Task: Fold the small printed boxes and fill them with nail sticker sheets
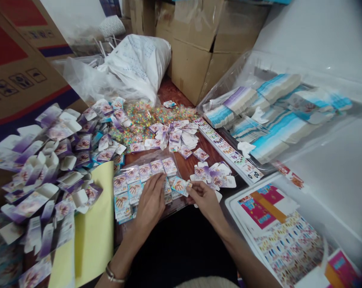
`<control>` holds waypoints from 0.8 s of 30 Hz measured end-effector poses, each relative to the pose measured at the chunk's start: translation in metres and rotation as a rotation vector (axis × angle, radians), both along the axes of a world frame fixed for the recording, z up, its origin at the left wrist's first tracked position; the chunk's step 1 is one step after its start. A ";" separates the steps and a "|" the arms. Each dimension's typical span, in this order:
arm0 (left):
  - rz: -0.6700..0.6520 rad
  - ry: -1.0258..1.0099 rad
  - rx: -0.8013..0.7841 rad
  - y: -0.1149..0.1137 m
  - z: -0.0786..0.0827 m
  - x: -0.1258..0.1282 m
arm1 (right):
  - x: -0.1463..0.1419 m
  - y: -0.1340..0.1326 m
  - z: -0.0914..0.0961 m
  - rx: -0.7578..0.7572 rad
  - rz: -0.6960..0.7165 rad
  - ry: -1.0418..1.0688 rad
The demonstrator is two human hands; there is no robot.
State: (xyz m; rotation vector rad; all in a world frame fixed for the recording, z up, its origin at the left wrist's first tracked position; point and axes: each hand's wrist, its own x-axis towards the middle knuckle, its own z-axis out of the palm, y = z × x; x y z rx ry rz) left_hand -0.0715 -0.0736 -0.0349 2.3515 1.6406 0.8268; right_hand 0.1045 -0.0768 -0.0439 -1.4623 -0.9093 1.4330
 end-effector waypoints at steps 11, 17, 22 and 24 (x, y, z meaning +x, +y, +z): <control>0.003 -0.079 0.026 -0.004 -0.011 0.000 | -0.022 -0.004 -0.009 0.191 0.016 -0.277; 0.045 -0.125 0.020 -0.014 0.014 -0.024 | -0.011 -0.018 0.013 0.310 0.071 -0.411; 0.449 -0.293 -0.131 -0.035 0.044 -0.088 | -0.051 -0.040 0.029 -0.061 0.491 0.063; 0.552 -0.442 -0.298 -0.043 0.041 -0.105 | -0.077 -0.045 0.027 -0.269 0.553 0.306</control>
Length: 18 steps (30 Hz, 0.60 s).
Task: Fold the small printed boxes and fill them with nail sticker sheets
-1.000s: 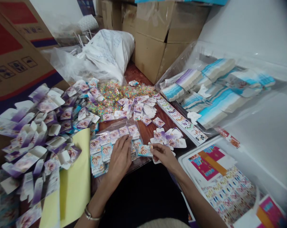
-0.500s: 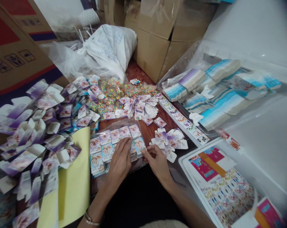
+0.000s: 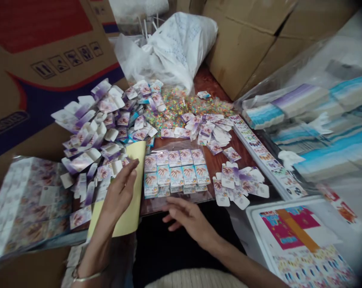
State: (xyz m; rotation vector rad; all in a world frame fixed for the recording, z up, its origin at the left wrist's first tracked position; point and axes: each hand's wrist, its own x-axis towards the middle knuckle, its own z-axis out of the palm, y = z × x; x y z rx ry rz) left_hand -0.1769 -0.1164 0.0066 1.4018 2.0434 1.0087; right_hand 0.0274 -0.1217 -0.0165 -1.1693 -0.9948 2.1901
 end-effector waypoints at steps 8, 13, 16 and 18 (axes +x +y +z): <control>-0.016 -0.091 -0.018 0.003 -0.027 0.012 | -0.033 0.003 -0.013 -0.377 -0.133 0.171; -0.120 0.141 0.087 0.028 -0.031 0.011 | -0.016 0.009 -0.019 -0.412 -0.210 0.186; -0.215 0.326 0.123 0.048 -0.040 0.011 | -0.010 0.014 -0.020 -0.400 -0.246 0.181; -0.227 0.381 0.144 0.057 -0.047 0.015 | -0.010 0.016 -0.021 -0.397 -0.262 0.199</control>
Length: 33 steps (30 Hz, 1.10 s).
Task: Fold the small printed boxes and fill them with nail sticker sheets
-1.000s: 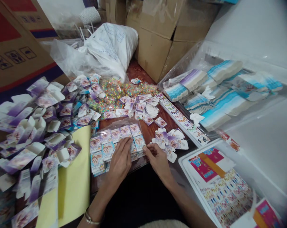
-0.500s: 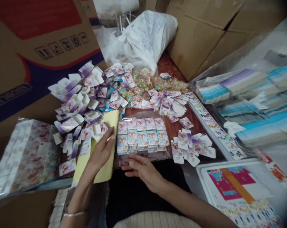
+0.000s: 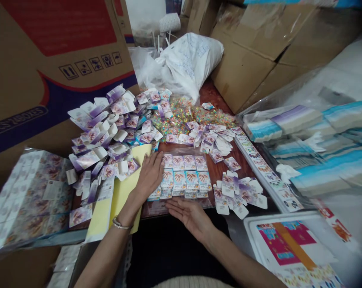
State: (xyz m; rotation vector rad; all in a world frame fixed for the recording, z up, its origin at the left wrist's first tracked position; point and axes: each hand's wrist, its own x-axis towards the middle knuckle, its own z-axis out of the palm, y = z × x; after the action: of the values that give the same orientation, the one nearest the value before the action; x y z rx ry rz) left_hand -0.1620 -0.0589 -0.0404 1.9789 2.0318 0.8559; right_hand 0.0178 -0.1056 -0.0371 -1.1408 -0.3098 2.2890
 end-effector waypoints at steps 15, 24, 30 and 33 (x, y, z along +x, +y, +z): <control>0.266 -0.192 0.089 0.030 -0.015 0.039 | 0.025 0.033 -0.003 0.082 -0.085 -0.071; 0.326 -0.364 0.109 0.010 -0.013 0.034 | 0.024 0.013 -0.003 0.060 -0.129 -0.048; 0.322 -0.597 -0.088 0.006 -0.021 0.026 | -0.003 0.001 0.003 0.004 -0.198 -0.001; 0.322 -0.549 -0.073 0.011 -0.027 0.020 | -0.015 -0.002 0.003 -0.002 -0.239 -0.046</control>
State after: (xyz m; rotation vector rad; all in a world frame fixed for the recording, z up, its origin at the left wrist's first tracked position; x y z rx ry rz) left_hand -0.1417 -0.0481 -0.0677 1.2062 2.0163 1.2056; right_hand 0.0029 -0.1080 -0.0340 -1.1659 -0.1772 2.0574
